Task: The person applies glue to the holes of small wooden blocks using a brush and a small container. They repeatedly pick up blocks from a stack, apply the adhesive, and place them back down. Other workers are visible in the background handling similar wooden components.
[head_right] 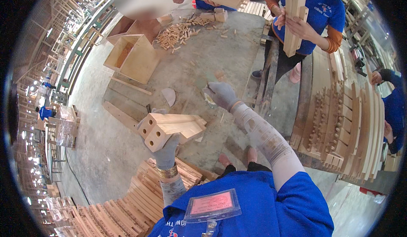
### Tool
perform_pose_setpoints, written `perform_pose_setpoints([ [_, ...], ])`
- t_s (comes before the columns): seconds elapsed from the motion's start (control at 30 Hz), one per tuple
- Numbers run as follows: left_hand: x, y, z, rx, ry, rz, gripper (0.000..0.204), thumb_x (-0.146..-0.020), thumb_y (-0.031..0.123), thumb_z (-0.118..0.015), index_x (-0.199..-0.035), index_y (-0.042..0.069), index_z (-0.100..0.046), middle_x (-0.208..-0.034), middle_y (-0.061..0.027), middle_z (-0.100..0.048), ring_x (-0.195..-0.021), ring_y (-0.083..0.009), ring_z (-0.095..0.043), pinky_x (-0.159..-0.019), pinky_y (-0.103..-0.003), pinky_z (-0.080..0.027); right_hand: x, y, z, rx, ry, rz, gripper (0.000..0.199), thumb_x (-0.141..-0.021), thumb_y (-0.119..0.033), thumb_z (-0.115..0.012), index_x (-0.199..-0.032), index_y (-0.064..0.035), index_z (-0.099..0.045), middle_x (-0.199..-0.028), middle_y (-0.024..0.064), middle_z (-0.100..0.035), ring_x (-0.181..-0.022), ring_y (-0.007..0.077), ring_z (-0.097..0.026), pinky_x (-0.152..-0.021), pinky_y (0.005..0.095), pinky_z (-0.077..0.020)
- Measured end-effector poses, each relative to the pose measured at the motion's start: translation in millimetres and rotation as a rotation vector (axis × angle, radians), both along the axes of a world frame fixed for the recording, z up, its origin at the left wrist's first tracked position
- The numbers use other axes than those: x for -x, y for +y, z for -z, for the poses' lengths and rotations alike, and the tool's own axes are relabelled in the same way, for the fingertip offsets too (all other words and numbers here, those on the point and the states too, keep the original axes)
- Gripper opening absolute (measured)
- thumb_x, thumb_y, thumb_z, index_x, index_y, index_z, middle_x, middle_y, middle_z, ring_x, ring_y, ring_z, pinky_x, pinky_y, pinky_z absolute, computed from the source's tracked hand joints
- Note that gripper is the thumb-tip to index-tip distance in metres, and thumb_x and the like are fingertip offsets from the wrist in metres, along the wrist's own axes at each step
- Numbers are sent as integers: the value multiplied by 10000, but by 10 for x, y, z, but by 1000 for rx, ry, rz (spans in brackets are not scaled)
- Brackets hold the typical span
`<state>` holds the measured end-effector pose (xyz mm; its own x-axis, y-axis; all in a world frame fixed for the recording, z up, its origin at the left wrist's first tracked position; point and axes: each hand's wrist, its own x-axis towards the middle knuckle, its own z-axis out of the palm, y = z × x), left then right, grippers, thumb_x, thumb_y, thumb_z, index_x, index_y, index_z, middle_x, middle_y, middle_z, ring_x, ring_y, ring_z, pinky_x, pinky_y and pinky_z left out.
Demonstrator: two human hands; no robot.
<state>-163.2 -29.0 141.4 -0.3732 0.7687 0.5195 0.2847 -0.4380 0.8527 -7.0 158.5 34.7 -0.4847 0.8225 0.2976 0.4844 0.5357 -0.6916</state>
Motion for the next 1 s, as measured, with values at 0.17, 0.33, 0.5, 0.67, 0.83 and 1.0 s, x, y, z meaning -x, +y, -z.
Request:
perform_pose_setpoints([
  [0.17, 57, -71, 206, 132, -127, -11, 856, -553, 94, -873, -1227, 45, -349, -1161, -123, -516, -1017, -218, -571, -837, -352, -541, -82, -84, -23, 306, 393, 82, 272, -892, -291, -588, -851, -24, -621, -690, 108, -617, -623, 256, -608, -572, 356, -456],
  [0.33, -88, 8, -102, 70, -181, 65, 758, -592, 88, -860, -1190, 62, -394, -1074, -76, -535, -929, -152, -574, -767, -303, -545, -279, -162, -1013, 474, 744, 116, 229, -920, -222, -564, -885, -1, -614, -691, 13, -574, -595, 73, -539, -535, 230, -436],
  [0.5, -159, 103, -169, 2, -36, 63, 705, -594, 115, -865, -1153, 61, -438, -1053, -63, -540, -918, -147, -566, -786, -295, -515, -281, -501, -2246, 176, 816, -60, 190, -929, -166, -530, -889, 5, -604, -681, 14, -572, -559, 64, -532, -497, 205, -423],
  [0.67, -253, 186, -240, -40, 54, 77, 664, -613, 155, -863, -1138, 62, -467, -1035, -55, -531, -905, -147, -559, -778, -293, -493, -197, -779, -2765, -90, 534, -307, 153, -879, -124, -615, -870, 28, -612, -651, 45, -580, -540, 84, -547, -493, 234, -416],
  [0.83, -317, 204, -234, -49, 25, 97, 607, -622, 174, -859, -1101, 63, -504, -1032, -53, -527, -925, -164, -543, -811, -311, -469, -211, -816, -2815, -278, 361, -413, 134, -883, -97, -592, -836, 27, -608, -616, 28, -571, -530, 80, -547, -486, 234, -417],
  [1.0, -316, 192, -252, -74, 58, 100, 647, -621, 189, -864, -1129, 60, -485, -1035, -54, -525, -933, -161, -540, -820, -309, -467, -214, -828, -2779, -349, 276, -473, 100, -849, -83, -629, -843, 17, -627, -685, 68, -624, -551, 155, -603, -525, 258, -463],
])
